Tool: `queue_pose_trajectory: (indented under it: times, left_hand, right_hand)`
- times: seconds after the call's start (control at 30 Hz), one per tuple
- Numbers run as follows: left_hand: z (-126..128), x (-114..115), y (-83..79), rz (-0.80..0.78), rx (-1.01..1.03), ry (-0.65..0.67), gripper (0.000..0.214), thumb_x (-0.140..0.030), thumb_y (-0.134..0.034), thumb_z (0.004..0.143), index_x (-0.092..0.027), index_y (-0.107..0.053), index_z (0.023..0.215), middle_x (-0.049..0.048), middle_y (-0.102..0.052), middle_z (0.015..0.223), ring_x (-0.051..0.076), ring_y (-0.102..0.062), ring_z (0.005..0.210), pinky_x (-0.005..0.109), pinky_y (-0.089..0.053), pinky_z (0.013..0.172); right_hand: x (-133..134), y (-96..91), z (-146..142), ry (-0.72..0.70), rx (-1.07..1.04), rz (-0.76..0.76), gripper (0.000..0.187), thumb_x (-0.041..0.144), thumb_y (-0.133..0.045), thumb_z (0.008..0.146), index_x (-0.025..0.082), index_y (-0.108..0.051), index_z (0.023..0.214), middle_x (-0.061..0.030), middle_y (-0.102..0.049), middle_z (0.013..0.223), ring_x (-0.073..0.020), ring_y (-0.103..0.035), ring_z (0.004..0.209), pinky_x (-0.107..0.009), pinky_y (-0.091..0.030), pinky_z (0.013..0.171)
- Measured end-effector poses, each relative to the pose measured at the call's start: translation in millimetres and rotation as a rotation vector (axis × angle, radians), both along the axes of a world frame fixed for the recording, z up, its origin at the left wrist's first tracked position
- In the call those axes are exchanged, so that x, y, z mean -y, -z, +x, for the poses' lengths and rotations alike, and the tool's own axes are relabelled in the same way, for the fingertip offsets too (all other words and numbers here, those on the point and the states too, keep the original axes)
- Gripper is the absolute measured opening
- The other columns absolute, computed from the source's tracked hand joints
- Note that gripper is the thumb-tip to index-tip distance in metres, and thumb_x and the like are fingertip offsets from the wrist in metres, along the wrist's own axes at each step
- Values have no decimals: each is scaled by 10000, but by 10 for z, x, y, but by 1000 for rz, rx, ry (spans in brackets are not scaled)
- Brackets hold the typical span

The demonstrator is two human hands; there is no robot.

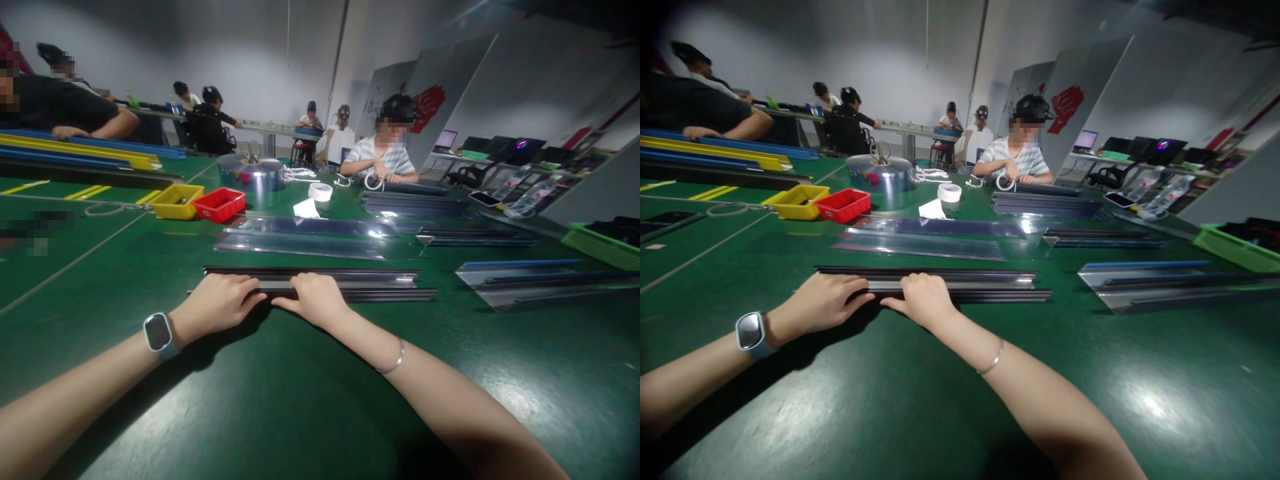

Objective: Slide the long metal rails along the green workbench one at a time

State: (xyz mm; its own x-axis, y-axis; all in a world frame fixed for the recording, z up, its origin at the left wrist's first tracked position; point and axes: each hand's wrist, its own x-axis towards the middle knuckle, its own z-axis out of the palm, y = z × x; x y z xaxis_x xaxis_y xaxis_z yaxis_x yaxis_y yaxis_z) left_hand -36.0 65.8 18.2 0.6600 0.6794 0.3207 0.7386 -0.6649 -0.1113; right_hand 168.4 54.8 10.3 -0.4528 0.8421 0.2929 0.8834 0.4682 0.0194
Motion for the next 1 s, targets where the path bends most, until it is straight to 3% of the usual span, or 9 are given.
queue_pose_trajectory:
  times: [0.13,0.33,0.77,1.0]
  left_hand:
    - [54,31,-31,33,0,-56,379,-472,-341,815,-184,-566,712,40,-606,660,164,-553,605,258,-353,536]
    - [226,79,126,112,80,-27,320,-424,-368,825,-168,-528,719,50,-581,683,165,-541,641,274,-374,588]
    - [208,75,174,127,69,-20,252,-369,-376,829,-175,-508,736,39,-558,717,165,-517,670,289,-375,615]
    - [209,77,179,143,72,-20,261,-372,-371,829,-174,-509,731,40,-554,708,168,-519,677,293,-379,621]
  right_hand:
    - [-29,0,2,12,10,-45,560,653,-306,759,168,-584,784,-70,-629,794,-189,-583,760,-272,-397,653]
    - [-14,-15,-19,14,46,-65,501,596,-341,785,158,-581,832,-83,-619,824,-193,-581,787,-270,-403,658]
    - [-82,-10,-8,-56,104,-58,497,587,-372,776,141,-586,819,-92,-634,787,-193,-598,753,-272,-404,683]
    - [-8,55,-24,-35,14,13,402,521,-396,802,153,-556,833,-64,-591,820,-172,-546,803,-259,-393,659]
